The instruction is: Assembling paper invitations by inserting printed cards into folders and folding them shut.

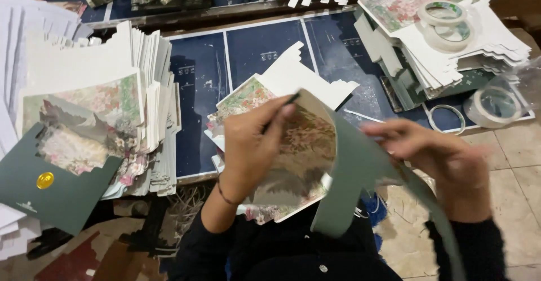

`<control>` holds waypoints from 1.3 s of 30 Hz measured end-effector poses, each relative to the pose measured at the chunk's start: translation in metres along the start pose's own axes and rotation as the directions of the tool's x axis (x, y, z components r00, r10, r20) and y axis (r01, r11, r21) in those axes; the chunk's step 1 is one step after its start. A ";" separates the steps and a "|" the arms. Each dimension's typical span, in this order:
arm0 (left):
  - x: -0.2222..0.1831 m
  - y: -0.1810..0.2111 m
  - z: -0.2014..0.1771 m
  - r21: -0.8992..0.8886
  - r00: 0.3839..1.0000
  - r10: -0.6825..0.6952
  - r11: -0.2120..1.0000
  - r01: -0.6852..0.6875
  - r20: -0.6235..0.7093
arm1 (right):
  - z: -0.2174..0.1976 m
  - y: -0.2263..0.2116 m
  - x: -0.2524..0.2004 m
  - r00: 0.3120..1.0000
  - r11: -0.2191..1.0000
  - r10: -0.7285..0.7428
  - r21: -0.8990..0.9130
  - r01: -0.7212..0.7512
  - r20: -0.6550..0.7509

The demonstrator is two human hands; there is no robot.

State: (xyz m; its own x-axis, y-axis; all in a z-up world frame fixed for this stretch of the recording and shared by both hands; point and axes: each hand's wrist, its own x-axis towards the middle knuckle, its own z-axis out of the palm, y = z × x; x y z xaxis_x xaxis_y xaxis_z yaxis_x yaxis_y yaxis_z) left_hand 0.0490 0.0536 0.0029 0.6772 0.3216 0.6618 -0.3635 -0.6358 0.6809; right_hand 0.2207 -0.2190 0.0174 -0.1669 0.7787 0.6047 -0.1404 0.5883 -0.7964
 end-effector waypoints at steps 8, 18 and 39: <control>-0.005 0.041 0.026 0.349 0.961 0.277 0.897 -0.269 0.029 | 0.026 0.024 0.052 0.870 0.363 -0.099 -0.831 -0.421 -0.484; -0.022 0.067 0.021 0.359 0.972 0.233 0.911 -0.205 -0.037 | 0.049 0.049 0.072 0.762 0.563 -0.359 -0.776 -0.284 -0.539; -0.066 0.053 -0.005 0.279 0.962 0.219 0.925 -0.257 0.161 | 0.055 0.044 0.060 0.527 0.481 -0.552 -0.763 -0.431 -0.646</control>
State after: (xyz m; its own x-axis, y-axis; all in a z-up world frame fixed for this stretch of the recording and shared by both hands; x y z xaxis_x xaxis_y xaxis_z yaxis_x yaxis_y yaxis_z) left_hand -0.0184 0.0022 -0.0027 0.6750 0.0574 0.7356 -0.3318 -0.8669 0.3720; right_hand 0.1507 -0.1583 0.0197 0.6198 0.2261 0.7515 0.7493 0.1141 -0.6523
